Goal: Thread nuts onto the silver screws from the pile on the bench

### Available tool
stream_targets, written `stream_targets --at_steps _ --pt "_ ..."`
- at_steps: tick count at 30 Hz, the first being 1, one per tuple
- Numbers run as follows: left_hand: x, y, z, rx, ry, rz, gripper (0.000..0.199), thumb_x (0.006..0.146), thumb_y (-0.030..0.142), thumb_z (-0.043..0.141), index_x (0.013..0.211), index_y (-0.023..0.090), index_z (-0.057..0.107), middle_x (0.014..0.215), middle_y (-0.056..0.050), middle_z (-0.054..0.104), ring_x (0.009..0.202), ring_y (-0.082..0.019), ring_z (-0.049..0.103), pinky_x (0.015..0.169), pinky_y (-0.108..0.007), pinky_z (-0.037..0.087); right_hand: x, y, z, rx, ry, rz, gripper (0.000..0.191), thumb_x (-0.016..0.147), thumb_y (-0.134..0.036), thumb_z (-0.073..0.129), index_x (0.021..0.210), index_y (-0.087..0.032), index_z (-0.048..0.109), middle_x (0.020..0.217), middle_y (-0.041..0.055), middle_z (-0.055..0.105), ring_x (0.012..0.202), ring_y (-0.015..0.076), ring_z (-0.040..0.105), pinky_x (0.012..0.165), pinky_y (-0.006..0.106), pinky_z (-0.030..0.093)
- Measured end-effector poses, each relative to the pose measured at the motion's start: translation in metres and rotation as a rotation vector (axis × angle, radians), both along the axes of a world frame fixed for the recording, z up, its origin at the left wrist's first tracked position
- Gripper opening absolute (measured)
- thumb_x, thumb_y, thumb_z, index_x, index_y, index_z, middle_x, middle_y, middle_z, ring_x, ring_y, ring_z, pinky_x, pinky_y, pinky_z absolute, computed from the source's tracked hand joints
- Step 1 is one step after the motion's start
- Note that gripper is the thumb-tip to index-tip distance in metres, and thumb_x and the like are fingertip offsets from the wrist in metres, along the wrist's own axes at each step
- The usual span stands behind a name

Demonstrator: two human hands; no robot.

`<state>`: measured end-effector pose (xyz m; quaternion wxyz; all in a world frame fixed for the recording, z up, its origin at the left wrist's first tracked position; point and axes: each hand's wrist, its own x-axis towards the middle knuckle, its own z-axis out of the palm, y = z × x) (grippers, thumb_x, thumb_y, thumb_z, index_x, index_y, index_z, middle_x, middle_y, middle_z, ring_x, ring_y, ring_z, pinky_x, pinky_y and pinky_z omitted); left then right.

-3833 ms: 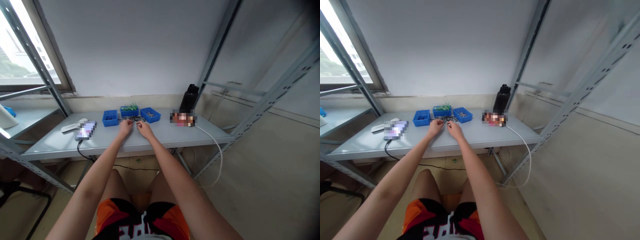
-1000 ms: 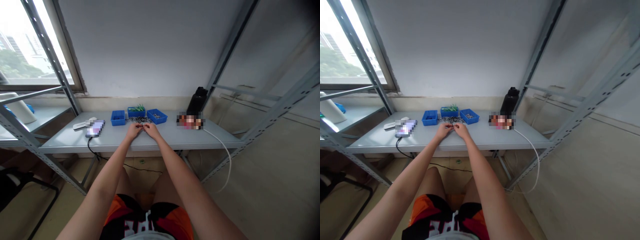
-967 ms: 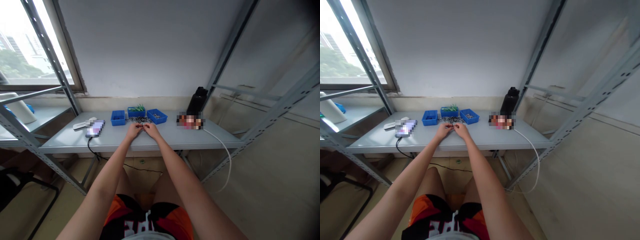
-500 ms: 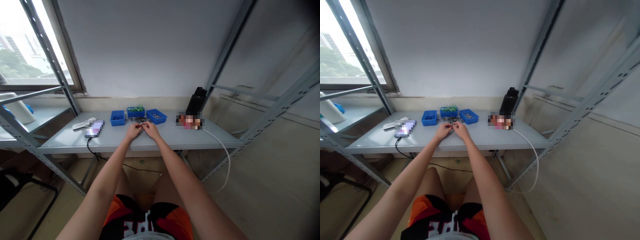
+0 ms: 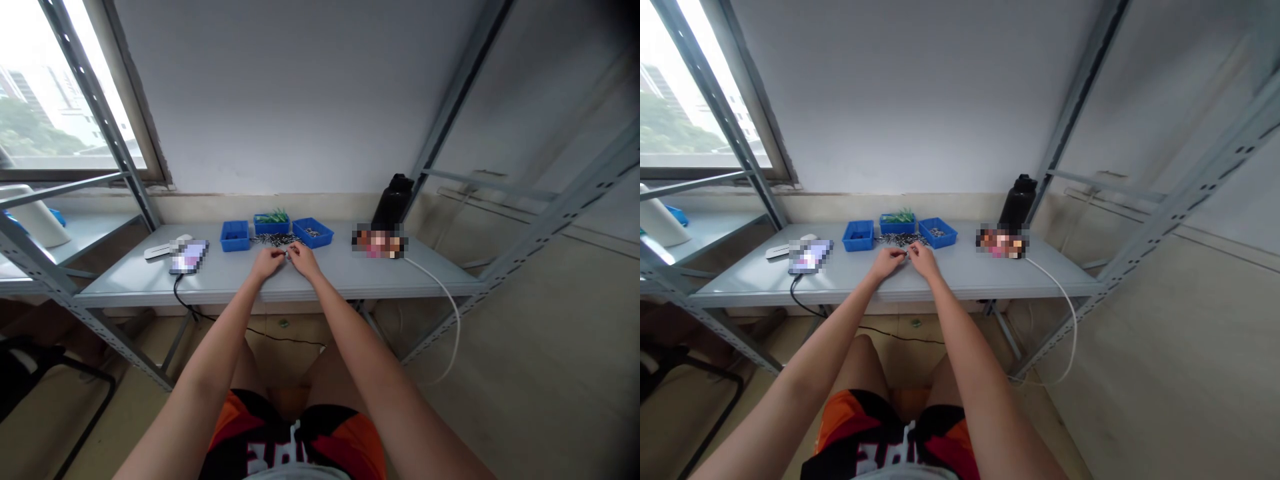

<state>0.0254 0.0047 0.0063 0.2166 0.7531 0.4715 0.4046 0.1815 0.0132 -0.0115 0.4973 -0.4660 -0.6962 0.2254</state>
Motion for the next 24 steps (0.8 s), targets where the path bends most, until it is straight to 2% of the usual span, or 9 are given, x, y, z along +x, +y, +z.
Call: stream_targets --at_steps 6,9,12,17,24 --pt "-0.0003 0.0011 0.0016 0.045 -0.048 0.114 0.023 0.080 0.020 0.057 0.093 0.014 0.075 0.094 -0.010 0.075 0.088 -0.022 0.068 0.083 -0.032 0.051 -0.0007 0.0015 -0.0010 -0.026 0.024 0.008 0.019 0.086 -0.037 0.050 0.084 -0.022 0.060 0.066 0.0001 0.065 0.065 0.0169 0.061 0.067 0.027 0.046" --pt "-0.0006 0.0010 0.0021 0.054 -0.066 0.106 0.022 0.081 0.020 0.057 0.092 0.013 0.075 0.094 -0.010 0.075 0.088 -0.021 0.068 0.083 -0.032 0.050 -0.0004 0.0014 -0.0011 -0.041 0.001 0.015 0.019 0.087 -0.036 0.049 0.085 -0.022 0.061 0.066 -0.0002 0.065 0.065 0.0165 0.060 0.066 0.027 0.046" --pt "-0.0005 -0.0002 0.0022 0.068 -0.103 0.106 0.020 0.082 0.021 0.059 0.092 0.013 0.074 0.094 -0.010 0.075 0.087 -0.020 0.067 0.083 -0.030 0.050 -0.0001 -0.0002 -0.0009 -0.054 -0.110 0.072 0.018 0.088 -0.033 0.049 0.088 -0.022 0.063 0.068 0.0001 0.066 0.066 0.0167 0.061 0.067 0.027 0.044" --pt "-0.0004 -0.0029 0.0028 0.115 -0.101 0.070 0.017 0.078 0.021 0.065 0.090 0.014 0.075 0.091 -0.009 0.074 0.083 -0.019 0.066 0.081 -0.030 0.050 0.0002 -0.0011 -0.0029 0.037 -0.294 0.092 0.016 0.087 -0.023 0.051 0.092 -0.021 0.065 0.080 0.0040 0.069 0.074 0.0191 0.062 0.070 0.028 0.044" --pt "-0.0005 -0.0052 0.0053 0.116 -0.099 0.012 0.017 0.077 0.024 0.068 0.090 0.016 0.075 0.091 -0.008 0.074 0.082 -0.018 0.065 0.080 -0.030 0.050 0.0005 -0.0020 -0.0024 0.048 -0.208 0.117 0.028 0.086 -0.019 0.051 0.111 -0.022 0.063 0.092 0.0046 0.071 0.083 0.0195 0.064 0.077 0.029 0.046"
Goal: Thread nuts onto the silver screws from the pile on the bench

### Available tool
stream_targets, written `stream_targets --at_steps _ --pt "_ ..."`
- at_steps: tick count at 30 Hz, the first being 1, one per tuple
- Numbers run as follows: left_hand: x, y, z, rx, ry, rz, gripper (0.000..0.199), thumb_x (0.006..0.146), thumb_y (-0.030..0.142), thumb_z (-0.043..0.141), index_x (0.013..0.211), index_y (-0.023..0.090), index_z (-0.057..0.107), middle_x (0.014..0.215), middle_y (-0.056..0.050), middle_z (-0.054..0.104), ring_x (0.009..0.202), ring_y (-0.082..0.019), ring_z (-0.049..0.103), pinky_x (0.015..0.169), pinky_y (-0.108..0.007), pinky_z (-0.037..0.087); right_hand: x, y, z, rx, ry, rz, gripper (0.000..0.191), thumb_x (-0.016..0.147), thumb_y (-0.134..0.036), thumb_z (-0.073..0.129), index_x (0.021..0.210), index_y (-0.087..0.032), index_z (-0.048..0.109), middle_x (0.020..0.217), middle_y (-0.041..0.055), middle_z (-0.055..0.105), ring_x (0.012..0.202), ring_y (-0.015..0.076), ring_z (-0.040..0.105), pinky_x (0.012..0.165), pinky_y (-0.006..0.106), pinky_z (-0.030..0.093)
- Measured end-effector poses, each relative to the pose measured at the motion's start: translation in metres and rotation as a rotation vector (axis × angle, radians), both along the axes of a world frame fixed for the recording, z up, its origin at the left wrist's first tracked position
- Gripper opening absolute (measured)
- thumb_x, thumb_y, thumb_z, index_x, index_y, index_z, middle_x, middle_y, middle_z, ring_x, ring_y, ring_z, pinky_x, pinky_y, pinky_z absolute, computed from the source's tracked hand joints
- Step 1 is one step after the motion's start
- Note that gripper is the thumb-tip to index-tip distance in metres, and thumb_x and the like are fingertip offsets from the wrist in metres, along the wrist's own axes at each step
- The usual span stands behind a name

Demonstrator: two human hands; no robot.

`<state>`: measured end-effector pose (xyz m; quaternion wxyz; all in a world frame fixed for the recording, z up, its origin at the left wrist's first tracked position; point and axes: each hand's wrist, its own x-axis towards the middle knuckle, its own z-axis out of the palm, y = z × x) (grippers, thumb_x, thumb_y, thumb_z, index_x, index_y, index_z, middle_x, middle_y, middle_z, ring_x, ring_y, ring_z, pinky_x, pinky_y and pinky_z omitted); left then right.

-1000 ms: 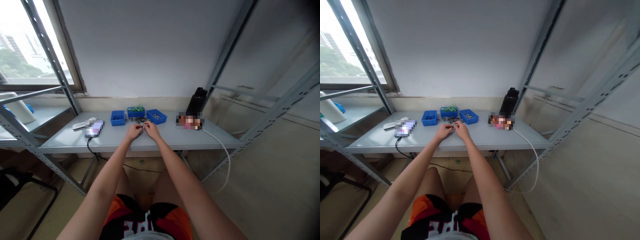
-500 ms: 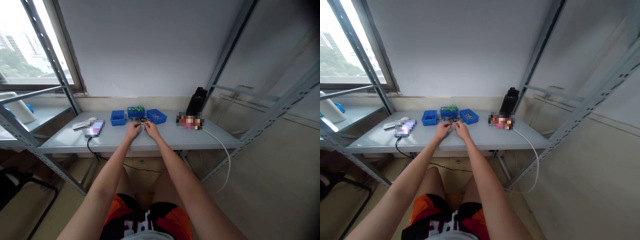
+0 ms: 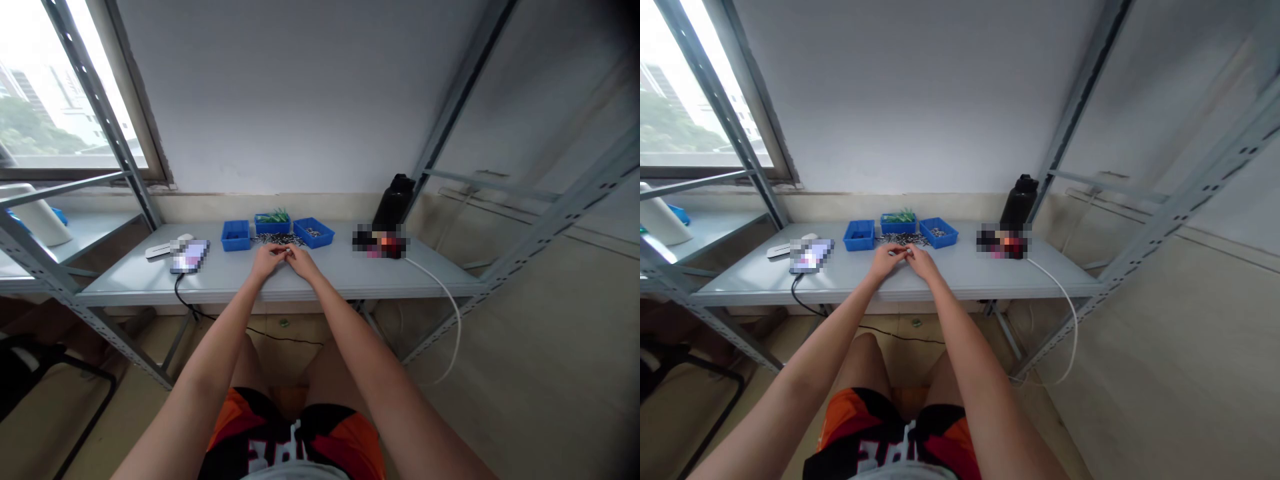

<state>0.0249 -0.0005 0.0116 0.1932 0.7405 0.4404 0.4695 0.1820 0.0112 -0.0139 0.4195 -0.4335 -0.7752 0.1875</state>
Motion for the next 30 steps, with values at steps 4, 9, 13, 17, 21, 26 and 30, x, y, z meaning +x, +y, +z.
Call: stream_targets --at_steps 4,9,13,17,21,26,30 --pt "0.000 -0.002 0.002 -0.008 -0.015 -0.040 0.017 0.076 0.026 0.070 0.088 0.016 0.075 0.091 -0.008 0.074 0.083 -0.019 0.065 0.080 -0.030 0.050 0.000 -0.004 0.005 0.014 0.018 0.032 0.025 0.085 -0.017 0.051 0.106 -0.021 0.064 0.098 0.0058 0.071 0.089 0.0197 0.064 0.080 0.029 0.045" --pt "0.000 -0.004 0.004 -0.034 -0.051 -0.074 0.020 0.077 0.029 0.068 0.090 0.016 0.075 0.089 -0.008 0.074 0.085 -0.019 0.065 0.081 -0.030 0.050 0.000 -0.007 0.008 0.004 0.020 0.034 0.022 0.084 -0.015 0.048 0.098 -0.021 0.065 0.090 0.0037 0.070 0.084 0.0184 0.062 0.077 0.028 0.044" --pt "0.001 -0.002 0.003 -0.047 -0.074 -0.042 0.021 0.078 0.028 0.064 0.091 0.015 0.074 0.087 -0.007 0.074 0.084 -0.018 0.066 0.081 -0.029 0.050 -0.001 -0.007 0.007 0.007 0.006 -0.008 0.016 0.085 -0.022 0.048 0.093 -0.021 0.063 0.080 0.0022 0.067 0.074 0.0178 0.059 0.071 0.027 0.043" --pt "0.001 -0.002 0.002 -0.055 -0.096 0.066 0.018 0.079 0.024 0.059 0.087 0.014 0.072 0.086 -0.006 0.074 0.082 -0.018 0.065 0.080 -0.028 0.049 -0.003 -0.008 0.007 0.015 0.017 -0.071 0.014 0.086 -0.031 0.050 0.086 -0.022 0.061 0.077 0.0023 0.066 0.071 0.0180 0.059 0.069 0.028 0.043" --pt "0.000 -0.002 0.002 -0.049 -0.091 0.112 0.018 0.079 0.021 0.055 0.086 0.015 0.070 0.085 -0.005 0.073 0.082 -0.017 0.064 0.080 -0.027 0.049 -0.003 -0.008 0.007 0.037 0.075 -0.072 0.016 0.087 -0.034 0.050 0.087 -0.022 0.061 0.080 0.0030 0.068 0.071 0.0178 0.060 0.070 0.028 0.044" --pt "0.000 0.000 0.002 -0.053 -0.100 0.112 0.019 0.081 0.022 0.054 0.087 0.015 0.070 0.087 -0.006 0.072 0.083 -0.018 0.064 0.080 -0.028 0.049 -0.003 -0.008 0.009 0.064 0.141 -0.096 0.017 0.086 -0.036 0.052 0.088 -0.022 0.061 0.076 0.0028 0.067 0.069 0.0175 0.060 0.068 0.027 0.044" --pt "0.000 0.000 0.003 -0.049 -0.119 0.101 0.020 0.080 0.024 0.054 0.086 0.014 0.070 0.086 -0.006 0.072 0.082 -0.018 0.064 0.080 -0.027 0.049 -0.002 -0.010 0.011 0.083 0.166 -0.097 0.017 0.086 -0.036 0.052 0.087 -0.022 0.061 0.076 0.0027 0.066 0.069 0.0175 0.059 0.069 0.027 0.044"
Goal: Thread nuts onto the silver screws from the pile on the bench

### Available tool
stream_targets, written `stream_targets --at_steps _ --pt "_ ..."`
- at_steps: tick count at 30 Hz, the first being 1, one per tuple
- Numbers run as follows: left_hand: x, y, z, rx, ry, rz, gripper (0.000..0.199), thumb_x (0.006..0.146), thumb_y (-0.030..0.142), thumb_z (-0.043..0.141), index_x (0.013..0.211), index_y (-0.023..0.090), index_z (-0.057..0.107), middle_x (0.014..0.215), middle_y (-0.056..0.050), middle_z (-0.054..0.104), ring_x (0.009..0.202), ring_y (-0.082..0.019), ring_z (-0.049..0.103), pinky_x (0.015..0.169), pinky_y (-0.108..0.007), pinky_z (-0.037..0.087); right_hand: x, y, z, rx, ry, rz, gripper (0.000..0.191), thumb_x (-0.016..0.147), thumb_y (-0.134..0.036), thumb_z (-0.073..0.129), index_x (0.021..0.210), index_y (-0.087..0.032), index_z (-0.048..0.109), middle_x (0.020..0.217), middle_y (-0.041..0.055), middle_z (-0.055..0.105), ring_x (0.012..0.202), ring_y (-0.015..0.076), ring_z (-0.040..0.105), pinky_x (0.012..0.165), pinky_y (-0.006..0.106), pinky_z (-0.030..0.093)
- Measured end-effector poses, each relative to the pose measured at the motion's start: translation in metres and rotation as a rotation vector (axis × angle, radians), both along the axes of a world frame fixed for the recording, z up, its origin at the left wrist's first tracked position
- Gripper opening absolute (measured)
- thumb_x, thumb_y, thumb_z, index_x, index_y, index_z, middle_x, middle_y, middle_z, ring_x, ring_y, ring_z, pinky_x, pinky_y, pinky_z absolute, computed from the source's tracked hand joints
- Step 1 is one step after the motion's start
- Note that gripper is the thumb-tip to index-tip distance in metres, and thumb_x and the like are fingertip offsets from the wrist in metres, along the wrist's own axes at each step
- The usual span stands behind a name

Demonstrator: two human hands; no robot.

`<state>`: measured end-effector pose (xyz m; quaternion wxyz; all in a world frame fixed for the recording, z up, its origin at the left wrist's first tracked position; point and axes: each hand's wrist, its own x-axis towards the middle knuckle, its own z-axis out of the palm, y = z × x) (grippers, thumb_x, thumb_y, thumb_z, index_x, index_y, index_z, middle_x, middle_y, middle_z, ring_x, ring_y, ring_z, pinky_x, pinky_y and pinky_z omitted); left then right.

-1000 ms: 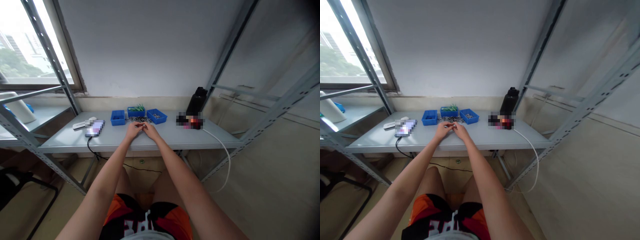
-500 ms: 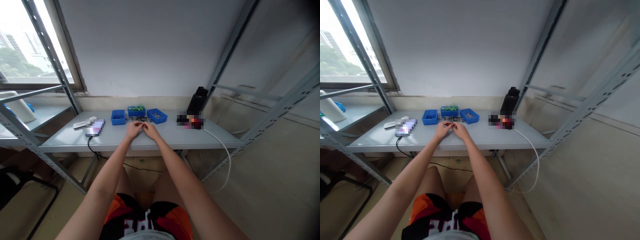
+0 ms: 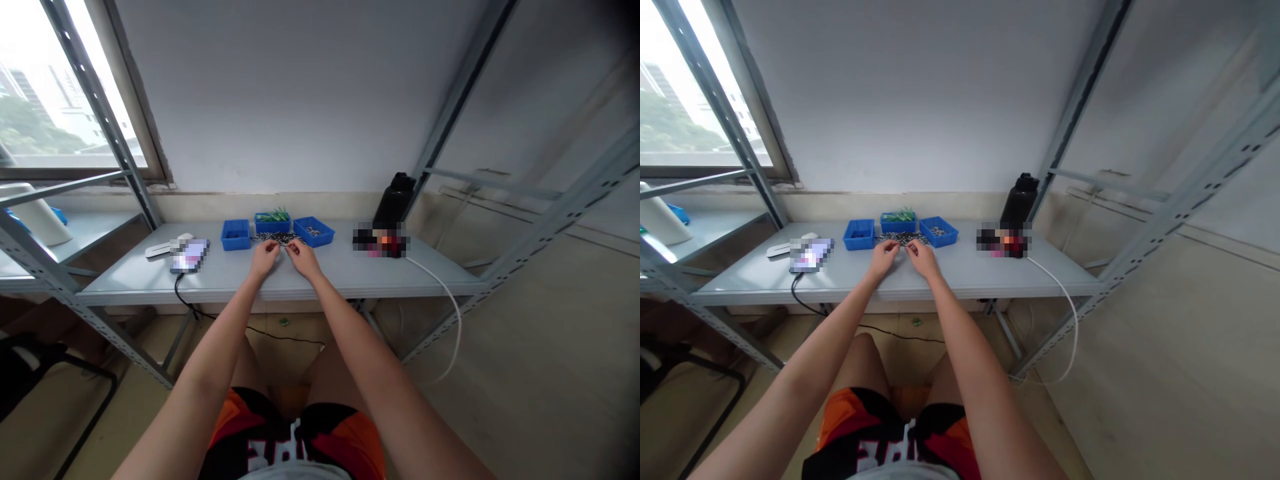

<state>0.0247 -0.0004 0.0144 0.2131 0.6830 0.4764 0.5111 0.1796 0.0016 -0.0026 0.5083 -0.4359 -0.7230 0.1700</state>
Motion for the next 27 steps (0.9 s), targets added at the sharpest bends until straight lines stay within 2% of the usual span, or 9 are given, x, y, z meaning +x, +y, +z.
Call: stream_targets --at_steps 5,10,14,19,21,24,27 --pt "0.000 0.000 0.000 -0.034 0.054 -0.041 0.020 0.077 0.025 0.054 0.079 0.014 0.070 0.079 -0.005 0.071 0.078 -0.018 0.063 0.075 -0.028 0.049 0.001 -0.001 0.001 0.011 0.043 -0.024 0.017 0.085 -0.036 0.052 0.088 -0.022 0.061 0.076 0.0025 0.066 0.071 0.0174 0.060 0.071 0.028 0.046" --pt "0.000 -0.002 -0.001 -0.045 0.121 -0.099 0.022 0.075 0.025 0.055 0.081 0.013 0.072 0.080 -0.006 0.072 0.077 -0.019 0.063 0.076 -0.028 0.049 0.001 -0.001 0.000 0.030 0.097 -0.011 0.017 0.083 -0.035 0.053 0.088 -0.021 0.061 0.076 0.0031 0.066 0.071 0.0180 0.061 0.072 0.030 0.047" --pt "0.002 -0.003 0.000 -0.046 0.091 -0.075 0.023 0.076 0.024 0.056 0.083 0.011 0.073 0.081 -0.008 0.073 0.077 -0.019 0.064 0.075 -0.028 0.049 0.002 -0.002 0.001 0.009 0.131 -0.033 0.023 0.082 -0.038 0.055 0.096 -0.020 0.060 0.075 0.0030 0.066 0.070 0.0185 0.061 0.073 0.031 0.047" --pt "-0.012 0.001 0.009 -0.017 0.127 0.079 0.023 0.078 0.024 0.057 0.091 0.013 0.073 0.091 -0.009 0.074 0.080 -0.019 0.064 0.079 -0.029 0.048 0.004 0.003 -0.001 -0.049 0.230 -0.094 0.028 0.084 -0.039 0.051 0.103 -0.020 0.057 0.070 0.0007 0.063 0.066 0.0179 0.059 0.068 0.029 0.046" --pt "-0.028 0.004 0.018 -0.021 0.149 0.172 0.024 0.080 0.028 0.057 0.092 0.014 0.073 0.092 -0.009 0.074 0.081 -0.019 0.064 0.079 -0.028 0.048 0.004 0.006 -0.002 -0.085 0.222 -0.112 0.026 0.083 -0.037 0.051 0.100 -0.020 0.057 0.069 0.0001 0.061 0.065 0.0178 0.059 0.067 0.029 0.045" --pt "-0.059 0.010 0.037 -0.034 0.190 0.377 0.024 0.083 0.031 0.056 0.090 0.014 0.072 0.091 -0.009 0.073 0.084 -0.021 0.064 0.079 -0.029 0.046 0.003 0.011 -0.004 -0.114 0.161 -0.117 0.020 0.081 -0.032 0.053 0.097 -0.021 0.059 0.071 -0.0005 0.062 0.069 0.0177 0.059 0.072 0.030 0.045" --pt "-0.084 0.018 0.053 -0.077 0.320 0.536 0.026 0.086 0.032 0.053 0.095 0.015 0.071 0.099 -0.011 0.071 0.089 -0.023 0.063 0.078 -0.032 0.045 0.003 0.012 -0.005 -0.129 0.123 -0.108 0.019 0.081 -0.028 0.052 0.098 -0.022 0.059 0.071 -0.0007 0.063 0.071 0.0176 0.059 0.074 0.030 0.045"
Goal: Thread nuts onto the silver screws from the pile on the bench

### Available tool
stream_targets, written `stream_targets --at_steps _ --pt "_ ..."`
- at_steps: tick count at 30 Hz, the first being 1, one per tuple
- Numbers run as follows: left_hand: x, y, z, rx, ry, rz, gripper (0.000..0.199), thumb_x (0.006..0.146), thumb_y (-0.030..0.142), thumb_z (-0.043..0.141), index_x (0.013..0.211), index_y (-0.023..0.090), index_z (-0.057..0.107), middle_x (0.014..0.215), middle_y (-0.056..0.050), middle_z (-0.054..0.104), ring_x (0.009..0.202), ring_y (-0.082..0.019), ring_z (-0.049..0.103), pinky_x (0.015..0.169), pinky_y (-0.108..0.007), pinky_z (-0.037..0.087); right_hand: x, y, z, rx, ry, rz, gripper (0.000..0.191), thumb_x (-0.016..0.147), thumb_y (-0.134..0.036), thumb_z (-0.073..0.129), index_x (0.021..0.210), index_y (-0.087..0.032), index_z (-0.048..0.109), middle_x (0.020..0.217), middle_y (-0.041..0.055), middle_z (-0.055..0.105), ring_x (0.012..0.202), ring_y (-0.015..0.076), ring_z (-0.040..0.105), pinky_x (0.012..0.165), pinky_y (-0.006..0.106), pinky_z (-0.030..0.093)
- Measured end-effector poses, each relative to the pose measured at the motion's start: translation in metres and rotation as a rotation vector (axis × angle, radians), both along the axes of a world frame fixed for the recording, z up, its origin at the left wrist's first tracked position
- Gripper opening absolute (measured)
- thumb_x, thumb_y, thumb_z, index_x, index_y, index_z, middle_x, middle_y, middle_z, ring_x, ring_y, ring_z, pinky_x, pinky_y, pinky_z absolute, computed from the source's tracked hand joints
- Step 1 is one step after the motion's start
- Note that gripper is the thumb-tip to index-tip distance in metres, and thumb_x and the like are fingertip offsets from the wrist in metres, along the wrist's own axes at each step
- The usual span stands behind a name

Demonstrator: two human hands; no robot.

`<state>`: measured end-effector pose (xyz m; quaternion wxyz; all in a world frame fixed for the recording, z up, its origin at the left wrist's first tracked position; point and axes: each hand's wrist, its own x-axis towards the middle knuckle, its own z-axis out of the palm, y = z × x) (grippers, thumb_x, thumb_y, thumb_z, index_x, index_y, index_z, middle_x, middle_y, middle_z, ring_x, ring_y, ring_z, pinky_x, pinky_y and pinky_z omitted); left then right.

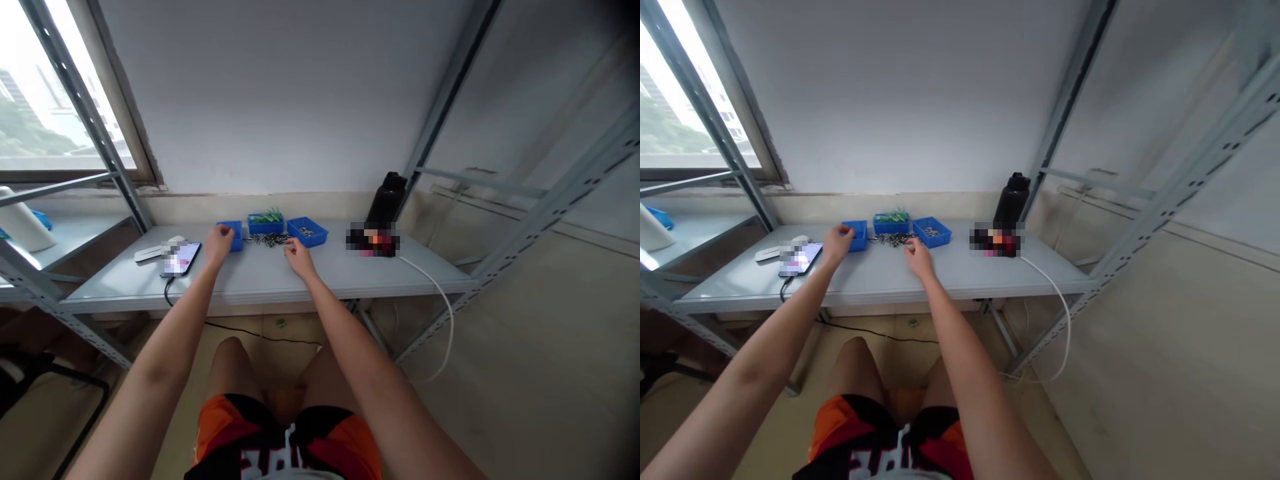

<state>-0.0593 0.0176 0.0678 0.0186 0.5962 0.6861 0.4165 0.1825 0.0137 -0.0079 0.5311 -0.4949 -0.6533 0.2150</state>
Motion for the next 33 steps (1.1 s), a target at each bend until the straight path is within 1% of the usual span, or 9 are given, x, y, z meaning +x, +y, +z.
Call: stream_targets --at_steps 5,9,12,14,16,19,23,28,33 --pt "-0.009 0.006 0.005 -0.174 0.294 0.080 0.035 0.090 0.038 0.051 0.104 0.011 0.068 0.114 -0.020 0.064 0.096 -0.029 0.060 0.081 -0.039 0.045 0.000 -0.001 0.000 -0.044 -0.031 0.011 0.019 0.082 -0.026 0.053 0.099 -0.022 0.060 0.071 -0.0010 0.063 0.071 0.0170 0.059 0.074 0.029 0.044" --pt "0.006 -0.005 0.001 -0.213 0.435 0.071 0.038 0.092 0.036 0.043 0.096 0.011 0.071 0.110 -0.022 0.064 0.104 -0.035 0.058 0.081 -0.042 0.047 -0.001 0.000 -0.001 -0.055 -0.040 0.005 0.019 0.083 -0.025 0.052 0.099 -0.022 0.061 0.070 -0.0011 0.063 0.070 0.0169 0.059 0.074 0.029 0.045" --pt "0.024 -0.020 -0.001 -0.200 0.460 0.126 0.037 0.091 0.031 0.042 0.102 0.009 0.070 0.114 -0.024 0.062 0.107 -0.038 0.057 0.082 -0.044 0.048 -0.002 0.001 -0.002 -0.045 -0.046 0.007 0.018 0.083 -0.025 0.053 0.098 -0.022 0.061 0.071 -0.0007 0.064 0.071 0.0172 0.060 0.074 0.029 0.045" --pt "0.040 -0.027 -0.003 -0.113 0.508 0.083 0.036 0.090 0.027 0.042 0.112 0.011 0.066 0.122 -0.023 0.059 0.112 -0.037 0.054 0.083 -0.042 0.048 -0.003 0.001 -0.001 -0.045 -0.057 0.004 0.018 0.083 -0.024 0.053 0.098 -0.022 0.062 0.071 -0.0005 0.065 0.072 0.0175 0.060 0.075 0.029 0.046" --pt "0.058 -0.029 -0.006 -0.066 0.551 -0.053 0.036 0.091 0.027 0.040 0.114 0.014 0.065 0.120 -0.020 0.061 0.112 -0.033 0.056 0.083 -0.039 0.048 -0.003 0.000 -0.001 -0.046 -0.076 -0.004 0.017 0.083 -0.024 0.053 0.098 -0.023 0.062 0.072 -0.0004 0.065 0.074 0.0179 0.061 0.076 0.030 0.046" --pt "0.081 -0.016 -0.015 -0.215 0.503 -0.163 0.030 0.090 0.027 0.044 0.103 0.015 0.068 0.110 -0.017 0.067 0.102 -0.029 0.063 0.083 -0.036 0.049 -0.003 -0.002 0.000 -0.047 -0.111 -0.015 0.018 0.083 -0.023 0.053 0.099 -0.023 0.062 0.073 -0.0002 0.065 0.077 0.0183 0.062 0.077 0.030 0.046" --pt "0.094 0.011 -0.027 -0.344 0.413 -0.103 0.030 0.089 0.032 0.051 0.102 0.013 0.070 0.109 -0.020 0.069 0.102 -0.033 0.065 0.082 -0.038 0.050 -0.003 -0.003 0.000 -0.043 -0.150 -0.004 0.019 0.084 -0.024 0.052 0.100 -0.023 0.061 0.075 -0.0002 0.065 0.077 0.0176 0.062 0.077 0.029 0.046" --pt "0.094 0.027 -0.035 -0.308 0.355 -0.096 0.027 0.088 0.025 0.049 0.100 0.013 0.070 0.107 -0.021 0.069 0.101 -0.033 0.066 0.082 -0.039 0.050 -0.004 -0.003 0.001 -0.066 -0.152 -0.026 0.019 0.084 -0.024 0.051 0.100 -0.024 0.061 0.075 -0.0008 0.065 0.075 0.0172 0.061 0.076 0.029 0.046" --pt "0.085 0.024 -0.030 -0.188 0.124 -0.007 0.027 0.087 0.026 0.048 0.094 0.014 0.071 0.098 -0.019 0.071 0.095 -0.032 0.066 0.078 -0.037 0.048 -0.003 -0.004 0.003 -0.071 -0.165 0.001 0.018 0.084 -0.022 0.052 0.099 -0.024 0.062 0.076 -0.0001 0.065 0.077 0.0178 0.061 0.077 0.029 0.046"
